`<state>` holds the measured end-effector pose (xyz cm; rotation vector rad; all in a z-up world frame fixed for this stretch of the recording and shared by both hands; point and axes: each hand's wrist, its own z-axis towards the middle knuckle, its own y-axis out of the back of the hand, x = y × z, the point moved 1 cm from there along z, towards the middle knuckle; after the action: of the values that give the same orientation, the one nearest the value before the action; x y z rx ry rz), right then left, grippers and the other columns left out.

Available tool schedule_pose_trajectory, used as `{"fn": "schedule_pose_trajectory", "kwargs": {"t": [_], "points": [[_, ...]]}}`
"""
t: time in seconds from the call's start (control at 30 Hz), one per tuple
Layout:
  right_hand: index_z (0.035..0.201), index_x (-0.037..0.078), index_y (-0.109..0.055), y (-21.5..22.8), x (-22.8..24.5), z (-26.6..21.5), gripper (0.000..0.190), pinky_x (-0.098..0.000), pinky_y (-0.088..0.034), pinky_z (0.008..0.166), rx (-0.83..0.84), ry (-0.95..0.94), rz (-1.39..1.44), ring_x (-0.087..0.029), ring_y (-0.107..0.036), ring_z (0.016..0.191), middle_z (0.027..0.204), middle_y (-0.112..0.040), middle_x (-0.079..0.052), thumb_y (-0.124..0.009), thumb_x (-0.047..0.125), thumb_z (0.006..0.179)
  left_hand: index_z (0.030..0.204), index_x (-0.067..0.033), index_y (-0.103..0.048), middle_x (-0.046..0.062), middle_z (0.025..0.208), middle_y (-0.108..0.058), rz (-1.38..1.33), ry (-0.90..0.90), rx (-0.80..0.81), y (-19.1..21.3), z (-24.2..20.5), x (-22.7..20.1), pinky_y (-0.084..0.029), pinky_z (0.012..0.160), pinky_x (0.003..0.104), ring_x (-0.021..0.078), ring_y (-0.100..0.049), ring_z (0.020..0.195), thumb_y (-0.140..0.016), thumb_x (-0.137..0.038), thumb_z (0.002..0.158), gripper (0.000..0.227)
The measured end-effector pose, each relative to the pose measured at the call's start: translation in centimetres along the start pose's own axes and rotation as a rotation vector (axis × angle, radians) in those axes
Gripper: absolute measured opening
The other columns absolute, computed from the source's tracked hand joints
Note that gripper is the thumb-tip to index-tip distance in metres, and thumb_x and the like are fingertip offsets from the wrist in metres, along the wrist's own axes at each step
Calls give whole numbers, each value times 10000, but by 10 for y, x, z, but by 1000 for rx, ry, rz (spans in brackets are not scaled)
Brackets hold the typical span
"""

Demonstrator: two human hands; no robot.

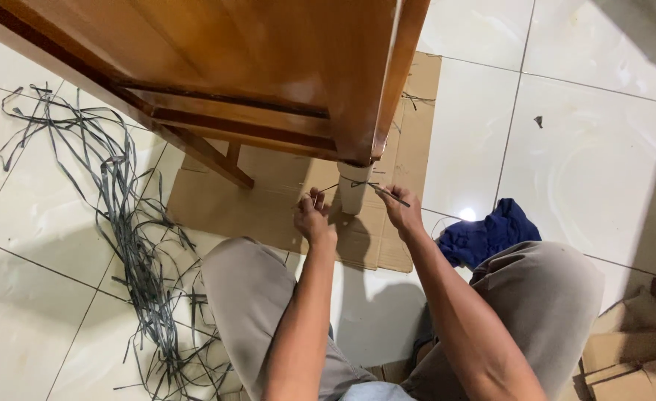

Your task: Wrapping wooden chair legs with cardboard and securing them with plastic ties

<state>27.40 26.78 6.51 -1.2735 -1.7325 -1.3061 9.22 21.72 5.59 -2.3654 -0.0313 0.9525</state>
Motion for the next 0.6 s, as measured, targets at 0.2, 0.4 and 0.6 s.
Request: {"fn": "schedule_pose_trajectory", "kwargs": {"t": [0.2,0.4,0.6], "points": [[918,120,-760,-5,-8,-41,293,-315,-449,720,-30,28,135,-179,-567,740,723,-635,-45,-706,408,933,1085,-107,-633,96,1097,-738,-35,115,11,20,10,38,-581,970,506,278,-732,1031,-683,-260,1000,182],[928,102,-751,-13,-18,-62,224,-288,-500,675,34,84,207,-171,-695,678,766,-753,-90,-695,315,969,1085,-100,-613,102,1047,-727,28,83,-9,34,-19,49,-599,882,443,275,-759,920,-775,-201,919,253],[955,81,-752,-17,-18,-71,175,-302,-524,711,76,114,211,-187,-709,746,816,-763,-101,-704,248,973,977,-138,-628,28,929,-700,228,35,105,29,-54,43,-531,711,230,135,-706,822,-771,-180,878,179]]}}
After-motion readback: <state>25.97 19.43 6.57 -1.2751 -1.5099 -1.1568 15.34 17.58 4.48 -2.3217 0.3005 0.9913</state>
